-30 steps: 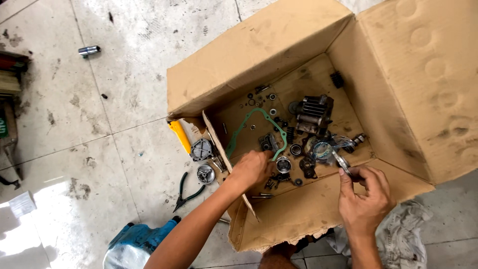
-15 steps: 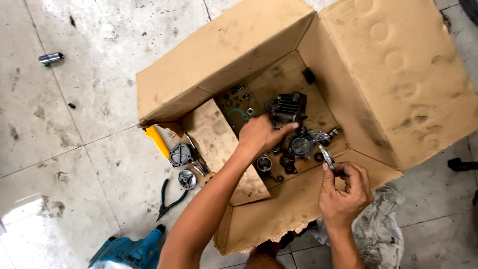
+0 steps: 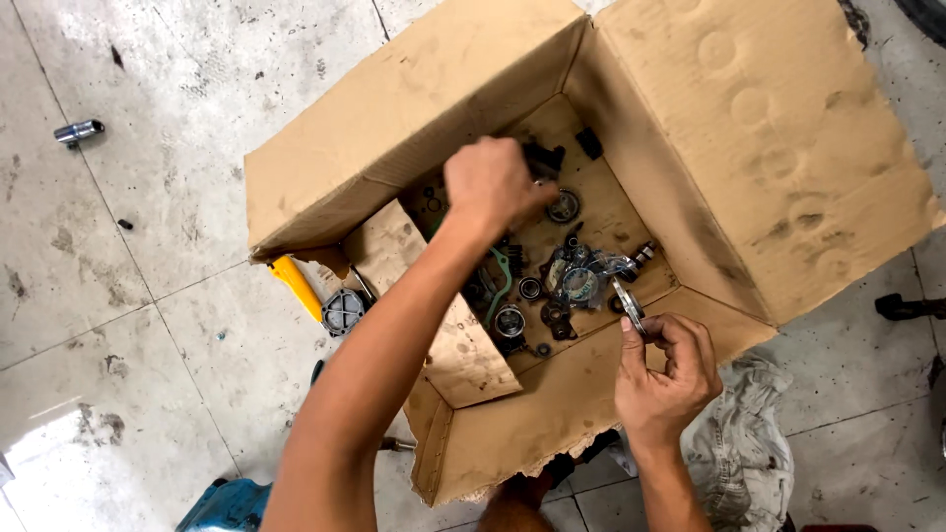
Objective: The person sits on the floor of a motorcycle repair shop and sorts engine parts and gaskets in a cardboard box. They fit a round gasket onto a metal cover, pick up small parts, and attach the cover with the gasket onto the motorcycle's engine.
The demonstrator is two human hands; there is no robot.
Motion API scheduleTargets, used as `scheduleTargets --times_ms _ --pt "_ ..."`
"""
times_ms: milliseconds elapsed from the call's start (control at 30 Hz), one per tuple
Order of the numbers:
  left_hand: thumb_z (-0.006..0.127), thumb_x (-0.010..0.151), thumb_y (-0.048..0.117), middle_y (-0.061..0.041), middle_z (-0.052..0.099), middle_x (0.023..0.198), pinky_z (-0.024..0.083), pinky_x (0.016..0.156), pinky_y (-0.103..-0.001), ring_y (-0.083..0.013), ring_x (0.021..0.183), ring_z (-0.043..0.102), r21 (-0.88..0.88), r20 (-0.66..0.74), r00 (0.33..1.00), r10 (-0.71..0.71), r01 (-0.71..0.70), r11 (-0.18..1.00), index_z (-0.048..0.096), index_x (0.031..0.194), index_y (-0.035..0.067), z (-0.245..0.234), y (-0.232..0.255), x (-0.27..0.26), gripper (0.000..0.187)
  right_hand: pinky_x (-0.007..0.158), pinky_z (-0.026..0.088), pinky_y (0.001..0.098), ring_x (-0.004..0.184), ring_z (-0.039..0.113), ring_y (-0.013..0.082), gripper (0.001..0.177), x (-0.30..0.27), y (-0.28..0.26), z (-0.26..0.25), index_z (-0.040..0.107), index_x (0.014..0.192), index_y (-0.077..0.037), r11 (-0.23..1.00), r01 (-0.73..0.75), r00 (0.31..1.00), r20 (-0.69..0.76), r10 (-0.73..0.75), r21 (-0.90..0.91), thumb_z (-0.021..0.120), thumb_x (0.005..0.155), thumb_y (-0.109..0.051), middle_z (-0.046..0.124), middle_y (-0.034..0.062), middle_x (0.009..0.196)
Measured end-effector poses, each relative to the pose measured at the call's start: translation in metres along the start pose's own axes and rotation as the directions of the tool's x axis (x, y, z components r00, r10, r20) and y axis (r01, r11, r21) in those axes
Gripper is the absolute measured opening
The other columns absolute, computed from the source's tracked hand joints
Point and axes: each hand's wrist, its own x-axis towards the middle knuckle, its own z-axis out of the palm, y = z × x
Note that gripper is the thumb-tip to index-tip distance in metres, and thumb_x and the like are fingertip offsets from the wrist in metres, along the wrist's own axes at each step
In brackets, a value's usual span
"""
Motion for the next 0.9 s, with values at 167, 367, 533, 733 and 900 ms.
scheduleTargets --times_ms 167,367,533,733,900 --pt "0.085 0.073 0.077 0.008 0.045 0.049 0.031 0.040 -0.027 -0.0090 0.043 0.035 0.200 -0.083 0.985 0.150 -0.131 0.971 0.055 0.056 0.015 0.011 0.020 0.028 0.071 0.067 0.046 0.0310 0.072 0.056 0.0197 0.018 -0.001 0.002 0.000 0.065 0.096 0.005 1.000 0.014 1.000 -0.006 -0.014 0.005 0.082 0.089 0.008 0.066 0.0124 0.094" --pt "0.075 0.083 0.022 0.005 0.055 0.052 0.038 0.039 -0.027 -0.0091 0.041 0.044 0.294 -0.145 0.950 0.277 -0.226 0.929 0.066 0.063 0.015 0.028 0.054 0.049 0.023 0.043 0.037 0.0229 0.059 0.044 0.0108 0.015 -0.020 0.037 0.003 0.065 0.104 0.008 0.985 -0.004 0.983 -0.179 0.036 0.173 0.078 0.097 0.011 0.063 0.0179 0.105" --pt "0.053 0.097 0.014 -0.003 0.062 0.055 0.041 0.030 -0.036 -0.0200 0.034 0.051 0.136 -0.500 0.692 0.520 -0.530 0.837 0.058 0.103 0.003 0.034 0.065 0.006 0.013 0.085 0.058 0.0307 0.088 0.063 0.0205 0.024 -0.024 0.031 -0.004 0.044 0.114 0.000 0.904 -0.157 0.938 -0.227 0.263 0.397 0.067 0.107 0.005 0.054 0.0129 0.115" --pt "0.085 0.080 0.040 -0.004 0.064 0.060 0.040 0.038 -0.033 -0.0181 0.043 0.053 0.134 0.177 0.789 0.588 -0.611 0.780 0.020 0.165 0.018 0.176 0.046 -0.034 0.109 0.082 0.057 0.0289 0.084 0.062 0.0180 0.022 -0.014 0.021 -0.001 0.045 0.108 -0.003 0.897 -0.130 0.939 -0.237 0.248 0.423 0.067 0.106 -0.004 0.050 0.0089 0.114" --pt "0.059 0.093 0.017 -0.009 0.072 0.073 0.053 0.053 -0.045 -0.0287 0.056 0.066 0.062 0.104 0.824 0.557 -0.564 0.823 0.067 0.107 0.014 0.179 0.046 -0.025 0.016 0.078 0.057 0.0267 0.084 0.064 0.0183 0.021 -0.015 0.023 -0.002 0.047 0.111 -0.001 0.897 -0.123 0.945 -0.227 0.237 0.425 0.066 0.105 -0.003 0.054 0.0107 0.113"
